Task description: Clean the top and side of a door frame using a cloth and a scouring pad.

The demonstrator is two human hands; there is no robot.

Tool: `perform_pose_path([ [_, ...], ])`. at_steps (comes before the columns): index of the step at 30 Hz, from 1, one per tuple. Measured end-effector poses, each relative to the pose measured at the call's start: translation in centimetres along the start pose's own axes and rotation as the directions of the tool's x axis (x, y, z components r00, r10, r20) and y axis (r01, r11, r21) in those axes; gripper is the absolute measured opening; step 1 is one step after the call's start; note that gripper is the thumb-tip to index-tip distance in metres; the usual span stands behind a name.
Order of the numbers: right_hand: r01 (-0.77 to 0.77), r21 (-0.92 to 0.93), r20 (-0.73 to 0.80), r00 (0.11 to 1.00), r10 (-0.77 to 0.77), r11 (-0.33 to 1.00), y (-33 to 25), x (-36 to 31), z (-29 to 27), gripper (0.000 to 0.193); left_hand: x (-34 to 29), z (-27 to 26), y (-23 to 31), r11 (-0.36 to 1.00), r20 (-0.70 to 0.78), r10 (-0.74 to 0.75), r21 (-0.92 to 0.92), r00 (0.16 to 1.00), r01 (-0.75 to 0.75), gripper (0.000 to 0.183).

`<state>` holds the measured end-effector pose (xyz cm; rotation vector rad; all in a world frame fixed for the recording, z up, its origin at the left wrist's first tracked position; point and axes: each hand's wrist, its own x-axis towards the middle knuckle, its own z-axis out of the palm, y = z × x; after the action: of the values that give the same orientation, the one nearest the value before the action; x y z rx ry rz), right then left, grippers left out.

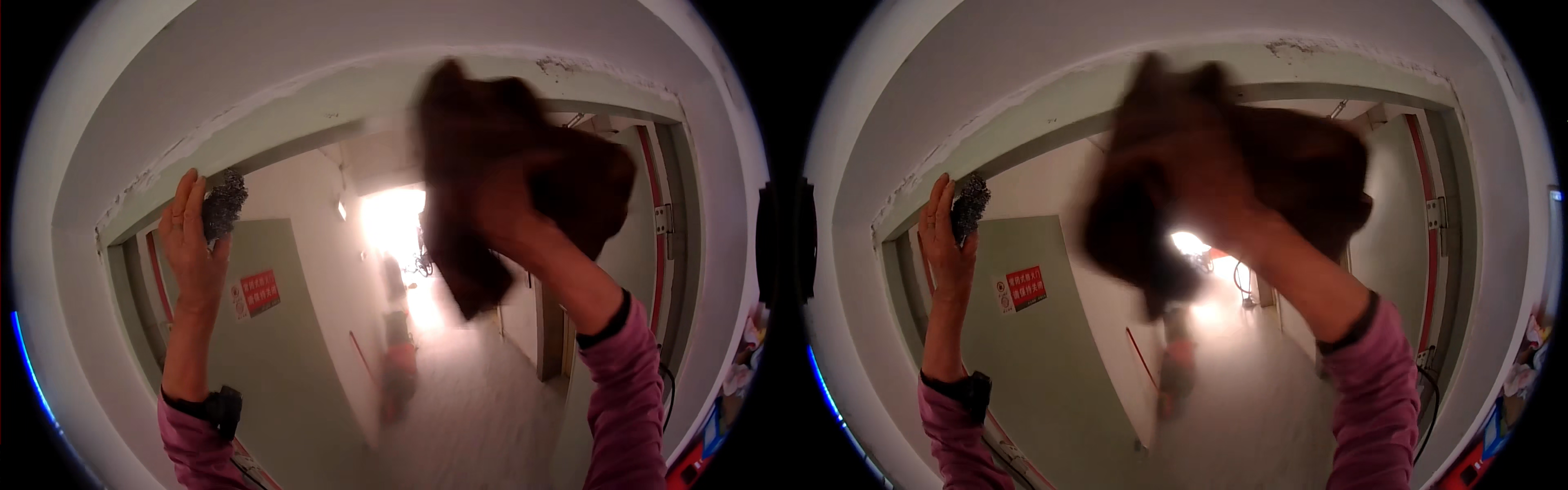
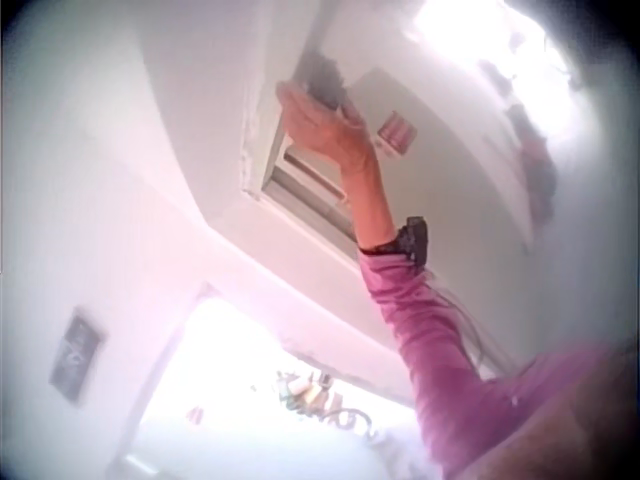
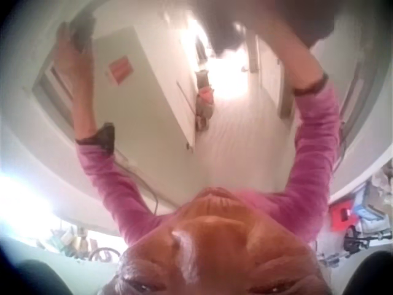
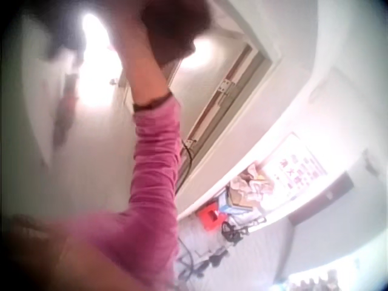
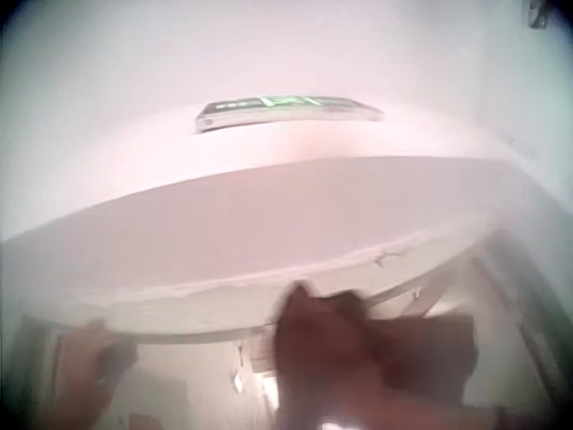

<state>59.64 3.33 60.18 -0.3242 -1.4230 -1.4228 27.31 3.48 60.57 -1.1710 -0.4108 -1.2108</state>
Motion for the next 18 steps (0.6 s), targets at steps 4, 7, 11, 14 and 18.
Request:
perform_pose_path([
  [4, 0.210, 0.198, 0.015, 0.976, -0.217, 0.957, -5.0, 5.9, 3.0, 0.018, -0.2, 0.8, -0.8, 0.999, -0.059, 0.046, 0.004, 0.997, -0.045, 0.056],
  [7, 0.330, 0.323, -0.013, 0.939, -0.344, 0.887, -7.6, 8.3, 0.9, 0.012, 0.0, 1.8, -1.1, 0.994, -0.083, 0.105, 0.028, 0.991, -0.103, 0.050],
  [11, 0.459, 0.092, 0.450, 0.772, -0.448, 0.884, -7.2, 9.5, -4.6, 0.011, -0.9, 1.7, -1.2, 0.992, -0.057, 0.101, 0.087, 0.993, -0.096, 0.047],
  [14, -0.097, 0.935, 0.145, 0.982, -0.118, 0.342, -2.9, 4.6, -3.8, 0.018, -1.4, 1.1, -1.2, 0.990, -0.054, 0.090, 0.117, 0.994, -0.083, 0.053],
  [18, 0.081, 0.064, 0.049, 0.995, -0.084, 0.995, 7.3, -0.1, -7.2, 0.037, -2.1, 4.3, -1.9, 0.993, -0.102, 0.011, -0.115, 0.995, -0.023, 0.058],
])
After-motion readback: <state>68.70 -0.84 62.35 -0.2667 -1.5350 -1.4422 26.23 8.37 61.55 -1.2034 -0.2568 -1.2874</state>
